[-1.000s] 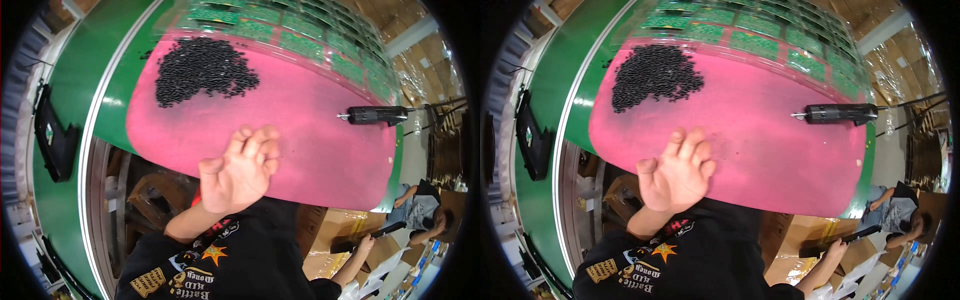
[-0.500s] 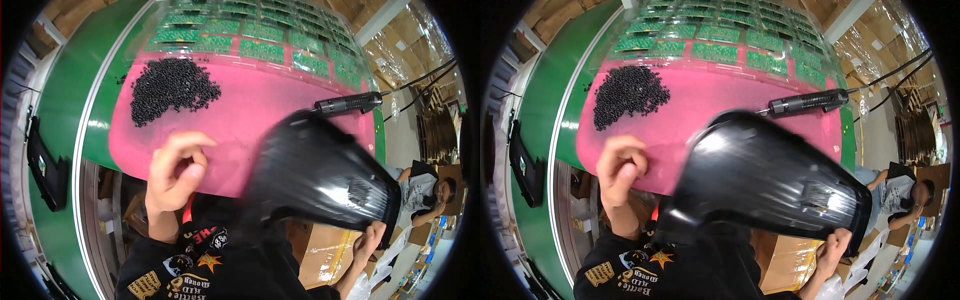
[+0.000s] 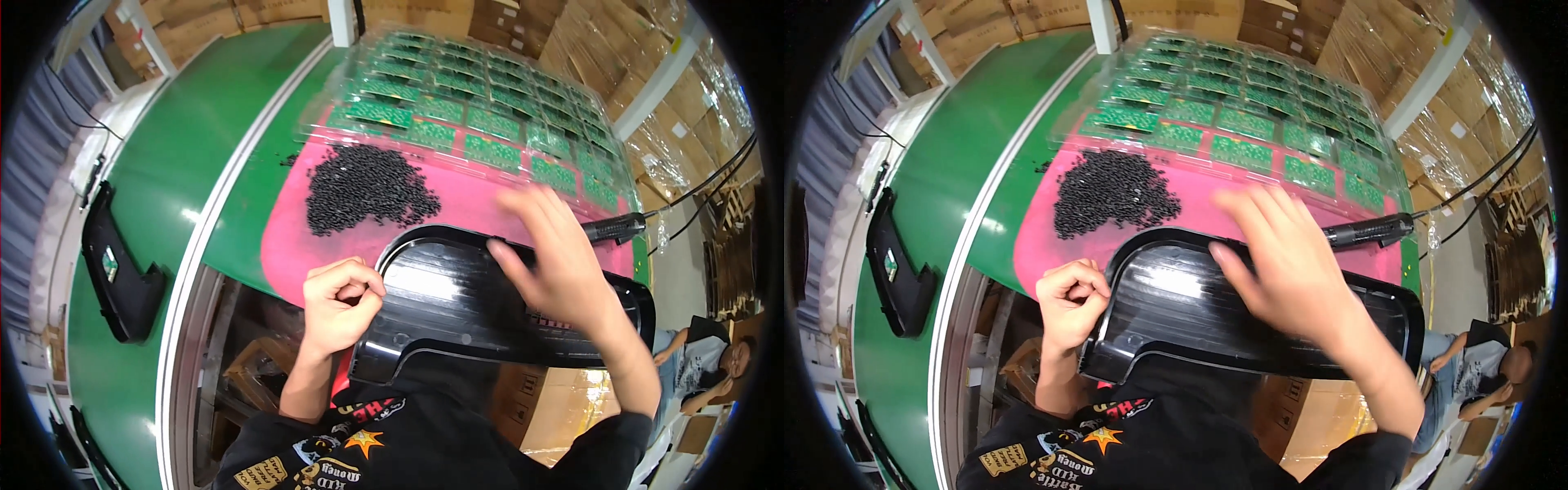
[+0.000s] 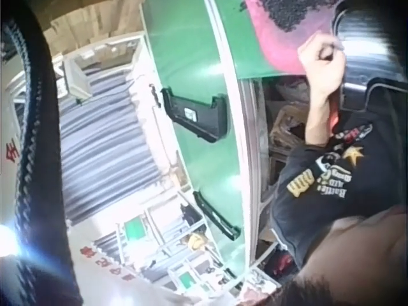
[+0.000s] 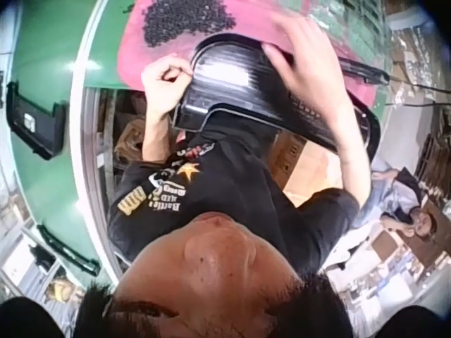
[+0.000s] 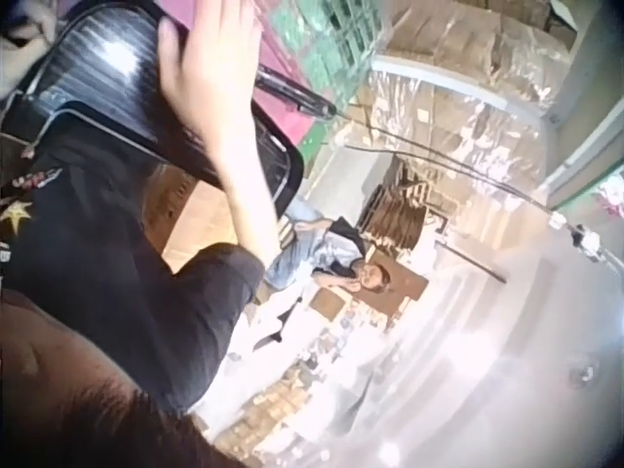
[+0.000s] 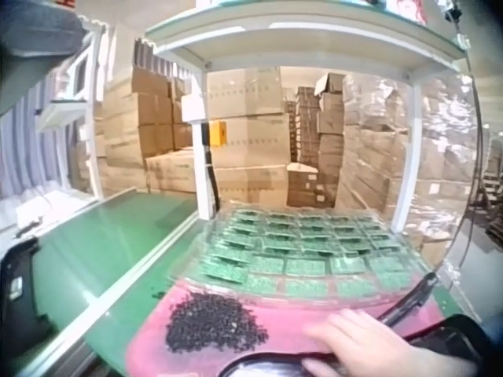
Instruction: Assembling circuit boards into plastic housings and securing them with screws.
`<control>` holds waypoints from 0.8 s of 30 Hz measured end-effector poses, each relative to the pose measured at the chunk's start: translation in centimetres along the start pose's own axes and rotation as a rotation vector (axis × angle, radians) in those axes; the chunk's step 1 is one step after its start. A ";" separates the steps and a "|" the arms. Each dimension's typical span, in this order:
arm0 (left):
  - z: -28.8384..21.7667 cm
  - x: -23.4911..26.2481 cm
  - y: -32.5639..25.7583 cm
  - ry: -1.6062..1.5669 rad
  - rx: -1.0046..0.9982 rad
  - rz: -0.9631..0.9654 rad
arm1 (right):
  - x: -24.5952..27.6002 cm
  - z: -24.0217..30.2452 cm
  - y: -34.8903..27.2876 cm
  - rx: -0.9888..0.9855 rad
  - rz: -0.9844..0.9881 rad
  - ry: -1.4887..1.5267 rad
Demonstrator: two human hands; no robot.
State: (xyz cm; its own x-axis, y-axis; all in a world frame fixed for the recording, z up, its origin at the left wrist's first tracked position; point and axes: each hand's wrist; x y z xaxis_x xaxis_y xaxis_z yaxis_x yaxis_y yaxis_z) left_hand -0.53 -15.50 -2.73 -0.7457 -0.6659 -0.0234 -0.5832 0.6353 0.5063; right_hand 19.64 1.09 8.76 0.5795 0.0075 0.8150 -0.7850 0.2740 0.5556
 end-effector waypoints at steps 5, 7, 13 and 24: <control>0.3 0.1 -0.3 -0.080 0.067 -0.055 | -9.6 -5.0 9.0 -0.055 -0.003 -0.028; 0.4 -0.1 -0.3 -0.098 0.067 -0.042 | -12.8 -6.6 11.3 -0.052 -0.010 -0.043; 0.6 0.0 -0.2 -0.071 0.022 -0.033 | -17.4 -7.4 15.0 -0.148 0.079 -0.051; 0.6 0.7 0.6 -0.149 0.043 0.054 | -7.9 -3.0 10.6 0.172 -0.433 0.097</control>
State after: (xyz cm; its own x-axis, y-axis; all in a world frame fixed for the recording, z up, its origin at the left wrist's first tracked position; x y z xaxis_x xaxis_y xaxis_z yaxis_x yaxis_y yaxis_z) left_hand -1.62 -15.37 -2.96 -0.8139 -0.5671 -0.1262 -0.5519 0.6870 0.4727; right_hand 7.43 6.79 7.76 0.8726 0.0194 0.4881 -0.4872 0.1088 0.8665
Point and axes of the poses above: each hand's wrist, its own y-axis towards the middle knuckle, its own x-axis out of the back of the hand, z = x × y, and after that the axes turned 10 degrees about -z, right-handed
